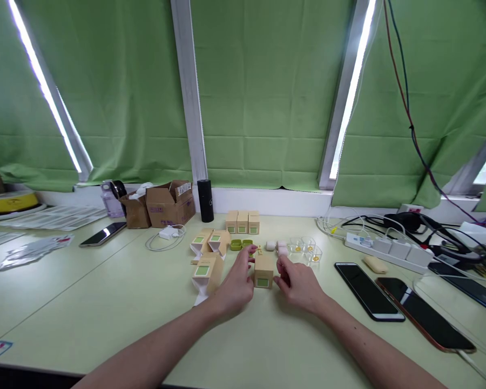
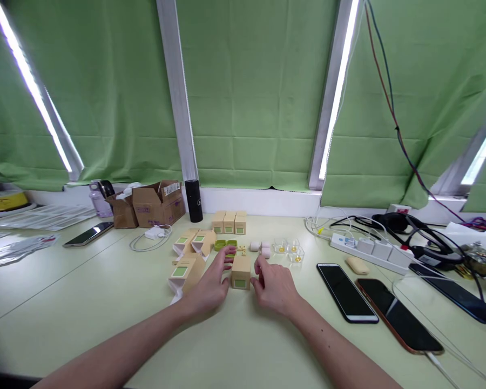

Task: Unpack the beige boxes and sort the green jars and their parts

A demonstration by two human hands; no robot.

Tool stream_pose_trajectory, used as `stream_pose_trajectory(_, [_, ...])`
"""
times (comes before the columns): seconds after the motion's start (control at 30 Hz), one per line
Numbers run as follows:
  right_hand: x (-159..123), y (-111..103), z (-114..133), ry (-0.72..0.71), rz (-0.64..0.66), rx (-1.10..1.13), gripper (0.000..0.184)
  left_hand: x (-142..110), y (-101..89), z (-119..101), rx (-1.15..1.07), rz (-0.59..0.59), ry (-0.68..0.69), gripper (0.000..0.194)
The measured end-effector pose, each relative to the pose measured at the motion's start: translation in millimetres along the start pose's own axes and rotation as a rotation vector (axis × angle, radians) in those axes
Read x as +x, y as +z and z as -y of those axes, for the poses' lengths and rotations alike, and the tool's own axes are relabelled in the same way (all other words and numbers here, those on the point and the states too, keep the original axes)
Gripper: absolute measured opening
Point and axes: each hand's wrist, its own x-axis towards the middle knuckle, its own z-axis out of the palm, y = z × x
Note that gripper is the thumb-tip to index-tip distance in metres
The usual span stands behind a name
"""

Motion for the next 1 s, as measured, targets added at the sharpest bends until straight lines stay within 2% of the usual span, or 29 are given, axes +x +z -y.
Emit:
stream_pose_trajectory(0.1, [0.6,2.6,-0.6,0.003,0.006,-0.020,0.014,0.2,-0.7,-0.9,0.000,-0.008,0.005,0.079])
stream_pose_trajectory(0.3, [6.3,9.4,-6.6,0.102,-0.012,-0.063,0.006,-1.2,-3.9,-10.7,0.084,-0.044,-0.041,0.078])
stream_pose_trajectory(0.53, [7.4,11.2,-9.7,0.100,-0.058,0.075,0.008,0.5,-5.7,-11.1,0.076,-0.062,-0.055,0.073])
stream_pose_trajectory(0.67, [7.1,11.8,-10.7,0.077,-0.103,0.228,0.010,2.7,-4.6,-4.5,-0.015,-0.036,-0.100,0.075])
stream_pose_trajectory(0.8, [7.3,13.1,-13.5,0.057,-0.114,0.358,0.014,2.8,-3.0,-4.3,0.035,-0.018,-0.107,0.075])
stream_pose_trajectory(1.0, [7.7,15.9,-16.6,0.057,-0.140,0.382,0.021,2.4,0.2,-4.6,0.045,0.094,-0.140,0.072])
